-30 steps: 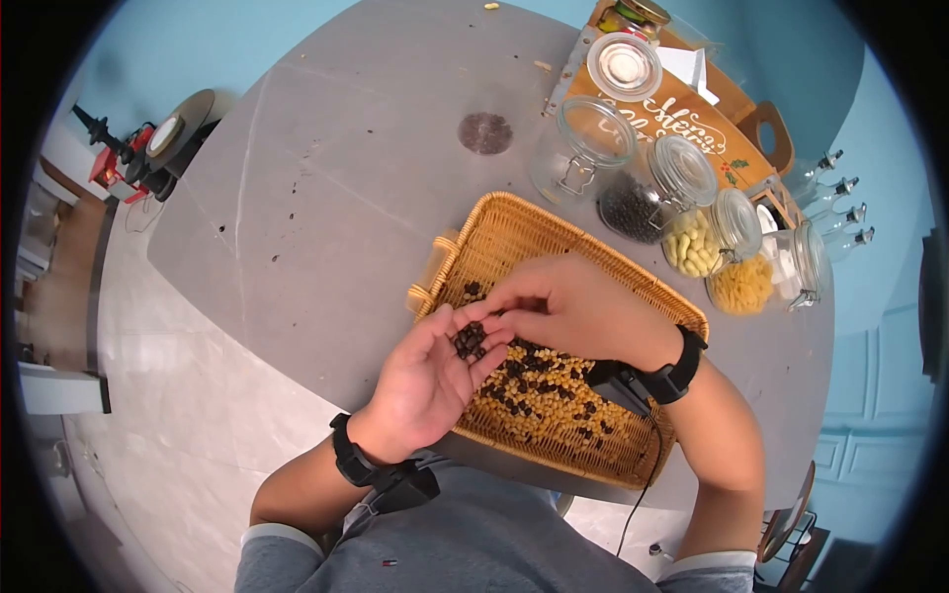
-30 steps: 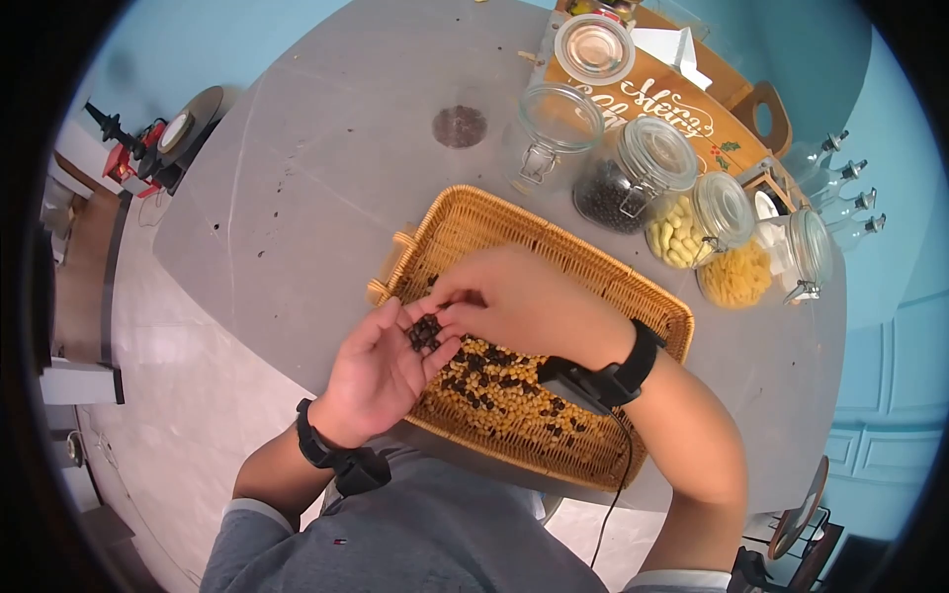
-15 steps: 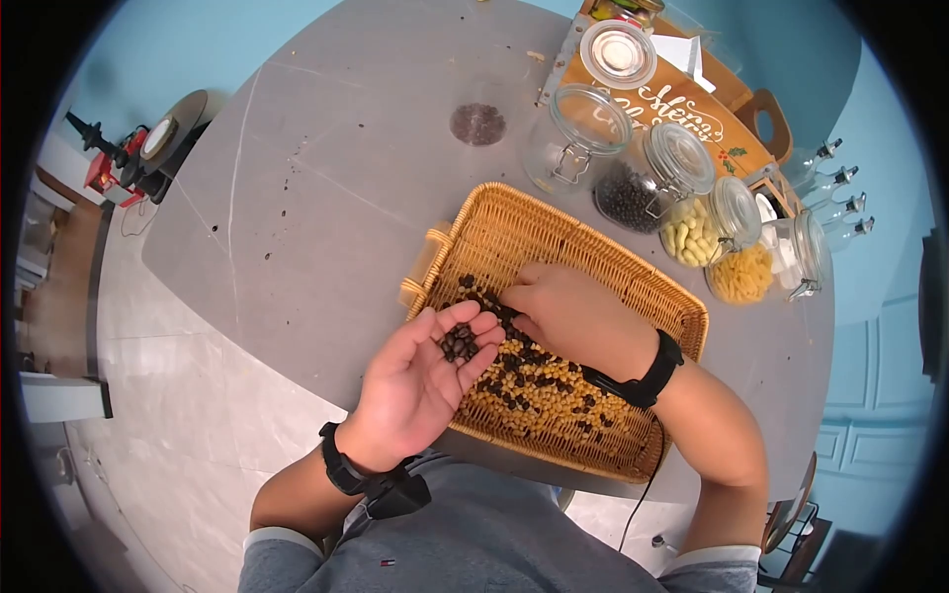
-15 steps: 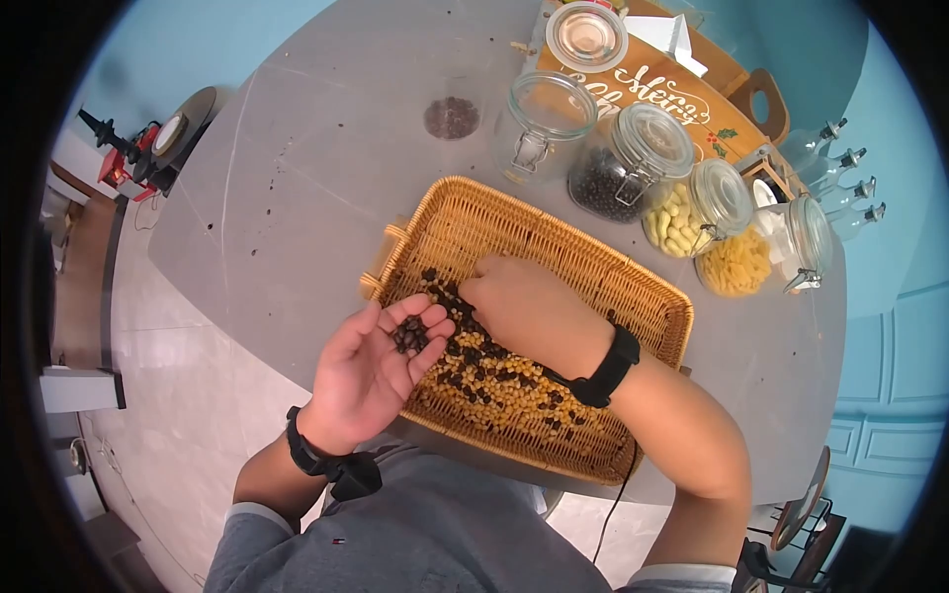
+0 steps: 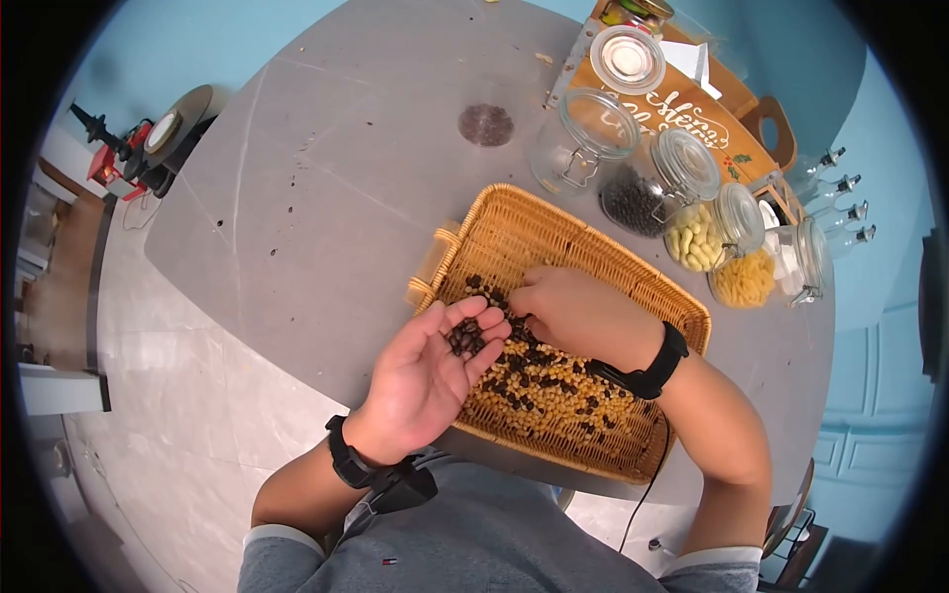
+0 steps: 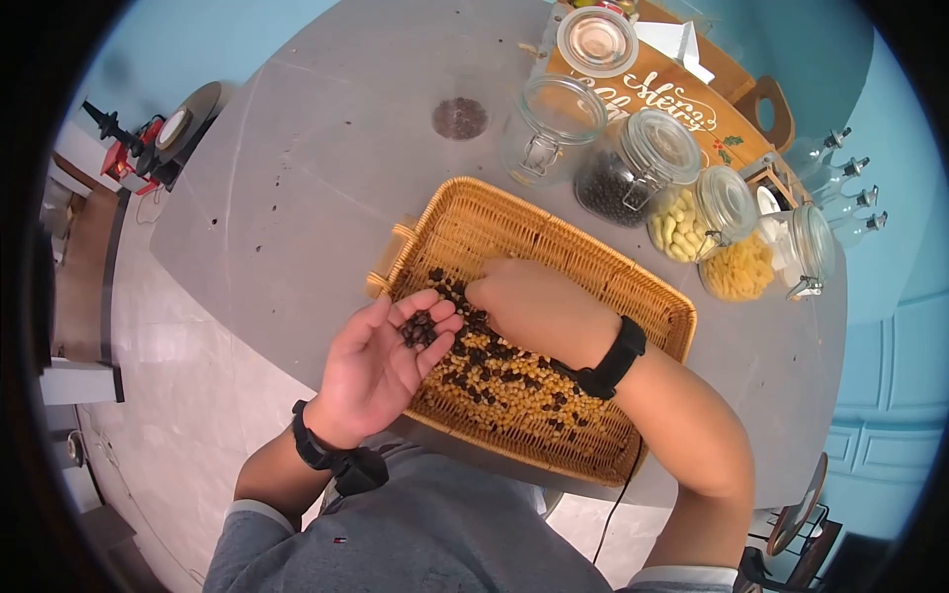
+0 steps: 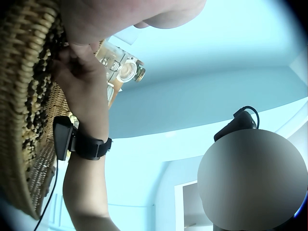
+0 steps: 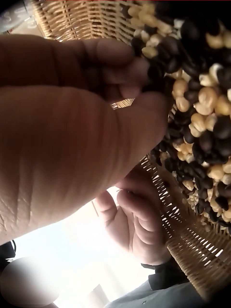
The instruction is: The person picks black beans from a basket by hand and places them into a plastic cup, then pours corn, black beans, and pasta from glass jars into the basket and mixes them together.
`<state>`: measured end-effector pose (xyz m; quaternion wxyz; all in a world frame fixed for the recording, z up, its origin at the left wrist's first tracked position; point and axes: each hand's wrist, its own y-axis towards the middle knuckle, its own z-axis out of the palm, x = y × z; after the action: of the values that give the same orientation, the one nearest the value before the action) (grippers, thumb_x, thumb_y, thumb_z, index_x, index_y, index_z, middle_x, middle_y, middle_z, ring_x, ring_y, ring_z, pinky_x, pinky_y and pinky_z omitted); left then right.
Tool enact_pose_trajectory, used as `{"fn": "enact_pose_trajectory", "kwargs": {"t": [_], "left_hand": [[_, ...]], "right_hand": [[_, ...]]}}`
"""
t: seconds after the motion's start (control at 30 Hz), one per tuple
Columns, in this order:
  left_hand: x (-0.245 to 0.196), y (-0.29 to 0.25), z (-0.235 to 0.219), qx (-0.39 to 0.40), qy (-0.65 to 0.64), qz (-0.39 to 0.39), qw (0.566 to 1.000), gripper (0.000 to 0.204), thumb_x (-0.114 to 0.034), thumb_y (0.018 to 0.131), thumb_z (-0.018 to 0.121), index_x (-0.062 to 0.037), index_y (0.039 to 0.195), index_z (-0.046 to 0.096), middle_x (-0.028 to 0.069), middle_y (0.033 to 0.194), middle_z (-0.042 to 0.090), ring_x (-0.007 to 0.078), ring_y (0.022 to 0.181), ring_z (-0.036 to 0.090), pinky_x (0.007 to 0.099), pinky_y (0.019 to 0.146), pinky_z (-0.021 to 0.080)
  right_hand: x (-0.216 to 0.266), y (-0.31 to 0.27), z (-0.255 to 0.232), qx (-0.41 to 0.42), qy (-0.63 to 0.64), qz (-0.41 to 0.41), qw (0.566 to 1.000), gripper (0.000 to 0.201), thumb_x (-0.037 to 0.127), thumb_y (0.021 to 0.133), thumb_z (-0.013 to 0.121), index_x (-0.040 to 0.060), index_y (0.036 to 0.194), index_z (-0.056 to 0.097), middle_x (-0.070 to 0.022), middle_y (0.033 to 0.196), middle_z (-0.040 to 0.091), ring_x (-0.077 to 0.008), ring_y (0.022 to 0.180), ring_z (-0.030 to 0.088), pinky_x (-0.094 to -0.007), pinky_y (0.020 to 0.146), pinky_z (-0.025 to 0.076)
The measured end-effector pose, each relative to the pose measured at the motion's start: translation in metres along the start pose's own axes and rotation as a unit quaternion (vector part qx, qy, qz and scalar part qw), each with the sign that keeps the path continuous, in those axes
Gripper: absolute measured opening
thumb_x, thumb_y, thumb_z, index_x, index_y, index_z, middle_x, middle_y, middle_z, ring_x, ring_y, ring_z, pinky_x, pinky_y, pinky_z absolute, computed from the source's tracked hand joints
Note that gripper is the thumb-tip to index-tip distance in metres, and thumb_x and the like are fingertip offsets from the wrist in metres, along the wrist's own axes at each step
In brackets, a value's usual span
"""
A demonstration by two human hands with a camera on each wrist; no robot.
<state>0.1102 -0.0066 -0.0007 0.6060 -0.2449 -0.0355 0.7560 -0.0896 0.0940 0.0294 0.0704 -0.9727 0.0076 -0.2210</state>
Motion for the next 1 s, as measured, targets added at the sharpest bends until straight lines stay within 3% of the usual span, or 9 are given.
{"fn": "enact_pose_trajectory", "kwargs": {"t": [0.1,0.2,0.27,0.3,0.37,0.5,0.57,0.67,1.0], "left_hand": [[0.000,0.001,0.000,-0.002,0.001,0.000,1.000,0.045,-0.035,0.103,0.044,0.0025,0.126,0.052,0.0161,0.125,0.058,0.0287,0.121,0.054,0.0380,0.108,0.042],[0.001,0.002,0.002,-0.009,0.010,0.000,1.000,0.045,-0.035,0.103,0.043,0.0024,0.127,0.052,0.0155,0.125,0.058,0.0277,0.120,0.055,0.0379,0.107,0.043],[0.000,0.003,0.003,-0.006,0.002,-0.005,1.000,0.042,-0.033,0.104,0.043,0.0017,0.125,0.053,0.0141,0.123,0.058,0.0264,0.119,0.055,0.0382,0.107,0.042],[0.000,0.003,0.004,-0.002,-0.006,-0.008,1.000,0.039,-0.031,0.104,0.043,0.0010,0.123,0.055,0.0127,0.121,0.058,0.0252,0.118,0.055,0.0384,0.107,0.041],[0.000,0.005,0.004,0.008,-0.005,-0.011,1.000,0.039,-0.031,0.104,0.043,0.0011,0.123,0.054,0.0128,0.121,0.058,0.0252,0.118,0.055,0.0384,0.107,0.041],[-0.001,0.003,0.006,0.000,-0.011,-0.011,1.000,0.039,-0.031,0.104,0.043,0.0012,0.123,0.054,0.0133,0.121,0.059,0.0253,0.118,0.055,0.0382,0.107,0.041],[-0.001,0.002,0.004,-0.004,-0.016,-0.010,1.000,0.039,-0.031,0.104,0.043,0.0012,0.123,0.054,0.0134,0.122,0.059,0.0255,0.118,0.055,0.0381,0.108,0.041],[0.000,0.003,0.003,-0.007,-0.010,-0.007,1.000,0.042,-0.034,0.104,0.043,0.0020,0.124,0.053,0.0146,0.124,0.058,0.0268,0.119,0.055,0.0378,0.108,0.042],[0.001,0.003,0.002,-0.014,-0.004,0.010,1.000,0.046,-0.037,0.103,0.044,0.0032,0.125,0.051,0.0167,0.125,0.058,0.0293,0.120,0.055,0.0378,0.108,0.043]], "right_hand": [[-0.010,0.001,-0.006,-0.020,0.044,-0.031,0.998,0.011,0.007,0.077,0.067,0.0026,0.087,0.065,-0.0149,0.087,0.062,-0.0354,0.082,0.062,-0.0408,0.070,0.050],[0.001,0.001,-0.027,0.007,0.157,0.020,0.987,0.013,0.005,0.079,0.068,0.0029,0.091,0.066,-0.0125,0.086,0.064,-0.0296,0.077,0.063,-0.0349,0.068,0.050],[0.014,0.001,-0.036,0.024,0.315,0.087,0.945,0.014,0.004,0.081,0.069,0.0029,0.095,0.067,-0.0098,0.084,0.066,-0.0227,0.074,0.063,-0.0303,0.067,0.050],[0.021,0.002,-0.035,0.023,0.315,0.088,0.945,0.014,0.004,0.081,0.069,0.0029,0.095,0.067,-0.0098,0.084,0.066,-0.0227,0.074,0.063,-0.0303,0.067,0.050],[0.032,0.005,-0.033,-0.030,0.284,-0.016,0.958,0.013,0.003,0.084,0.069,0.0013,0.096,0.067,-0.0083,0.083,0.066,-0.0185,0.076,0.063,-0.0288,0.067,0.050],[0.029,0.005,-0.033,-0.039,0.290,-0.026,0.956,0.013,0.004,0.084,0.069,0.0007,0.097,0.067,-0.0091,0.085,0.066,-0.0198,0.076,0.064,-0.0303,0.069,0.050],[0.015,-0.001,-0.031,-0.079,0.156,0.023,0.984,0.016,0.004,0.082,0.070,0.0014,0.097,0.068,-0.0109,0.088,0.066,-0.0253,0.079,0.064,-0.0344,0.071,0.051],[-0.002,-0.010,-0.010,-0.078,0.028,-0.005,0.997,0.020,0.003,0.078,0.070,0.0031,0.098,0.069,-0.0132,0.090,0.064,-0.0324,0.084,0.063,-0.0397,0.072,0.051],[0.012,-0.004,0.001,-0.022,-0.030,0.021,0.999,0.010,0.002,0.078,0.062,0.0008,0.087,0.066,-0.0172,0.087,0.062,-0.0361,0.087,0.063,-0.0441,0.076,0.051]]}}
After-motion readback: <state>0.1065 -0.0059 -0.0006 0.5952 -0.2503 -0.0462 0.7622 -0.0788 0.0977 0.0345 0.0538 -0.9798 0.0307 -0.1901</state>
